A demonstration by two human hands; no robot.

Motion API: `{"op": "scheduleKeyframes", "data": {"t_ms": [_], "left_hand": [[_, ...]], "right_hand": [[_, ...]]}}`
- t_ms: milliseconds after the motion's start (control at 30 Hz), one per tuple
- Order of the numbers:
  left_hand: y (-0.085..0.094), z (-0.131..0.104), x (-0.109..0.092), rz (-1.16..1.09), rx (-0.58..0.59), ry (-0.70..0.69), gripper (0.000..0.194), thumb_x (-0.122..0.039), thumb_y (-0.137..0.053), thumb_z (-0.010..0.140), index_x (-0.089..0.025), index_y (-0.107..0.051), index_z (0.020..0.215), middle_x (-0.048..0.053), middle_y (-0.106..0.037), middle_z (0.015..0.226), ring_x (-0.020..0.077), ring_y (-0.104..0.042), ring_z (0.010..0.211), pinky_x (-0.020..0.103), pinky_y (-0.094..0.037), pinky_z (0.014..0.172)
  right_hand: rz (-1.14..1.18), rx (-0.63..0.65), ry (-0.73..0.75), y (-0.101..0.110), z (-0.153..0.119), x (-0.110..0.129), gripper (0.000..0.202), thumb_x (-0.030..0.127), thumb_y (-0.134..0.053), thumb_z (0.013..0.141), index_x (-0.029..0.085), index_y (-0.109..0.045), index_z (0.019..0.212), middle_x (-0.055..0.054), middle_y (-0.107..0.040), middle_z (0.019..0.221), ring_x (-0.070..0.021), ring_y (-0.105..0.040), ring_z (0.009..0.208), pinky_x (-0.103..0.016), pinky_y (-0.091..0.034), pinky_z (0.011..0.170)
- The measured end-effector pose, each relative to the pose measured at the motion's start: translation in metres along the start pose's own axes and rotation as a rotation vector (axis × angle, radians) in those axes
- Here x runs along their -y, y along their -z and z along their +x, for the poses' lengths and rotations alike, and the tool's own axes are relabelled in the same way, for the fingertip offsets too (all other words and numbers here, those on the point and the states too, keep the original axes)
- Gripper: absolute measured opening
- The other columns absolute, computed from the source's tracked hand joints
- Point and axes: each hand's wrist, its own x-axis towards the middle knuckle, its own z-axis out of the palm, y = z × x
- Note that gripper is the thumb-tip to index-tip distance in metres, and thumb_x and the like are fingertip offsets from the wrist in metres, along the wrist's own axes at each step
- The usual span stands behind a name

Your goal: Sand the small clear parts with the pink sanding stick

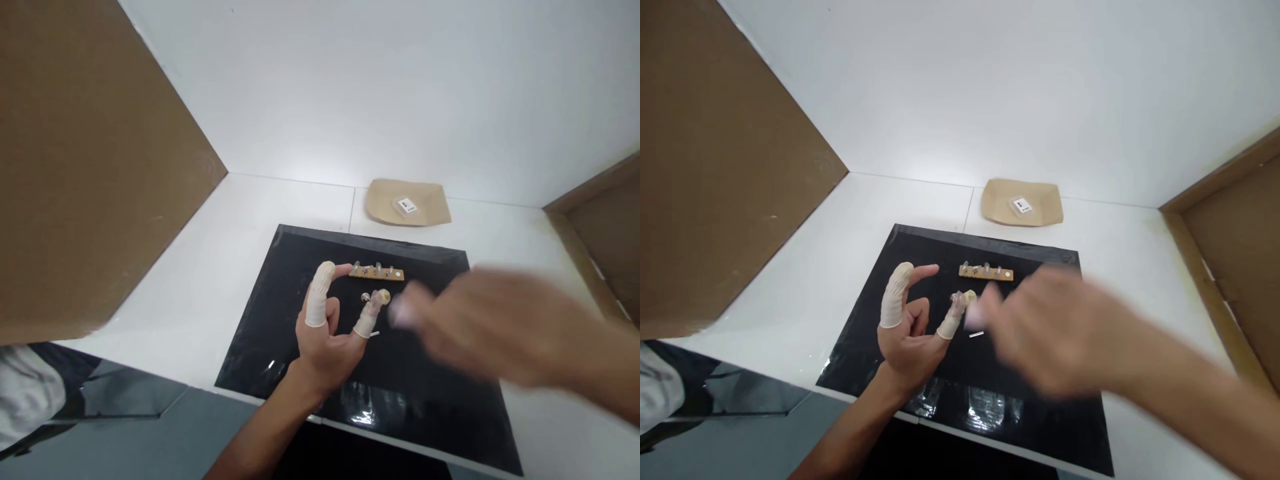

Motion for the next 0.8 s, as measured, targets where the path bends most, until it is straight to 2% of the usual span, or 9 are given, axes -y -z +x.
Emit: {"op": "scheduleKeyframes", "data": {"t_ms": [100,167,233,267,333,400,600,700,800], "left_hand": [[0.0,-0.001,0.001,0.019,0.003,-0.011,0.088,-0.014,-0.081,0.089,-0.021,-0.036,0.164,0.011,-0.075,0.126,-0.0017,-0.025,0.045,0.017,-0.023,0.033],[-0.001,-0.001,0.002,0.023,-0.005,-0.021,0.087,-0.014,-0.081,0.089,-0.021,-0.036,0.164,0.011,-0.075,0.126,-0.0017,-0.025,0.045,0.016,-0.022,0.033],[-0.001,-0.001,0.002,0.024,-0.005,-0.028,0.086,-0.015,-0.081,0.089,-0.021,-0.038,0.163,0.012,-0.075,0.126,-0.0017,-0.026,0.045,0.016,-0.023,0.033],[-0.002,-0.001,0.002,0.028,-0.002,-0.033,0.085,-0.015,-0.081,0.09,-0.021,-0.038,0.163,0.011,-0.075,0.126,-0.0018,-0.027,0.044,0.015,-0.024,0.033],[-0.003,-0.001,0.001,0.051,0.01,-0.036,0.083,-0.016,-0.08,0.091,-0.022,-0.038,0.162,0.011,-0.076,0.124,-0.0019,-0.026,0.044,0.014,-0.026,0.033],[-0.004,0.0,0.001,0.073,0.017,-0.048,0.082,-0.017,-0.079,0.091,-0.022,-0.039,0.162,0.01,-0.076,0.122,-0.0019,-0.026,0.044,0.014,-0.028,0.033],[-0.008,0.0,0.002,0.074,0.007,-0.067,0.082,-0.018,-0.08,0.09,-0.021,-0.04,0.162,0.01,-0.076,0.121,-0.0015,-0.026,0.044,0.013,-0.029,0.033],[-0.01,0.0,0.001,0.086,0.025,-0.073,0.083,-0.018,-0.081,0.091,-0.022,-0.039,0.162,0.009,-0.077,0.119,-0.002,-0.026,0.044,0.012,-0.031,0.034],[-0.012,-0.001,0.001,0.08,0.018,-0.097,0.083,-0.018,-0.081,0.09,-0.021,-0.039,0.162,0.01,-0.077,0.121,-0.002,-0.025,0.044,0.012,-0.034,0.035]], "right_hand": [[0.137,0.214,0.362,-0.008,-0.003,0.011,0.026,0.012,-0.048,0.1,0.008,-0.073,0.104,-0.003,-0.07,0.066,-0.0172,-0.054,0.05,-0.038,-0.035,0.05],[0.05,0.161,0.306,-0.009,-0.004,0.006,0.023,0.016,-0.052,0.102,0.006,-0.072,0.109,-0.005,-0.074,0.074,-0.0179,-0.058,0.055,-0.038,-0.039,0.053],[-0.144,-0.054,0.207,-0.006,-0.004,-0.002,0.023,0.019,-0.063,0.102,0.0,-0.07,0.113,-0.006,-0.073,0.073,-0.0183,-0.06,0.059,-0.039,-0.044,0.06],[-0.214,0.018,0.237,-0.005,-0.004,-0.002,0.031,0.022,-0.064,0.102,-0.004,-0.07,0.117,-0.005,-0.07,0.069,-0.019,-0.061,0.058,-0.039,-0.042,0.056],[-0.081,0.117,0.195,-0.004,-0.003,0.005,0.028,0.01,-0.049,0.098,0.007,-0.076,0.105,-0.004,-0.068,0.067,-0.0199,-0.057,0.054,-0.04,-0.041,0.054],[0.094,0.213,0.361,-0.002,-0.002,0.013,0.031,0.009,-0.047,0.098,0.016,-0.077,0.098,-0.001,-0.066,0.065,-0.0164,-0.051,0.049,-0.037,-0.032,0.047],[-0.217,0.044,0.263,0.011,0.0,-0.014,0.023,0.021,-0.06,0.107,0.002,-0.069,0.118,-0.006,-0.072,0.073,-0.0184,-0.059,0.061,-0.039,-0.043,0.058],[-0.02,0.139,0.024,0.006,-0.009,-0.003,0.019,0.026,-0.056,0.109,0.018,-0.071,0.119,-0.005,-0.073,0.083,-0.018,-0.061,0.069,-0.039,-0.047,0.065],[0.068,0.215,-0.069,0.0,-0.021,0.022,0.027,0.039,-0.054,0.11,0.02,-0.071,0.12,-0.006,-0.072,0.085,-0.0198,-0.062,0.073,-0.041,-0.049,0.068]]}}
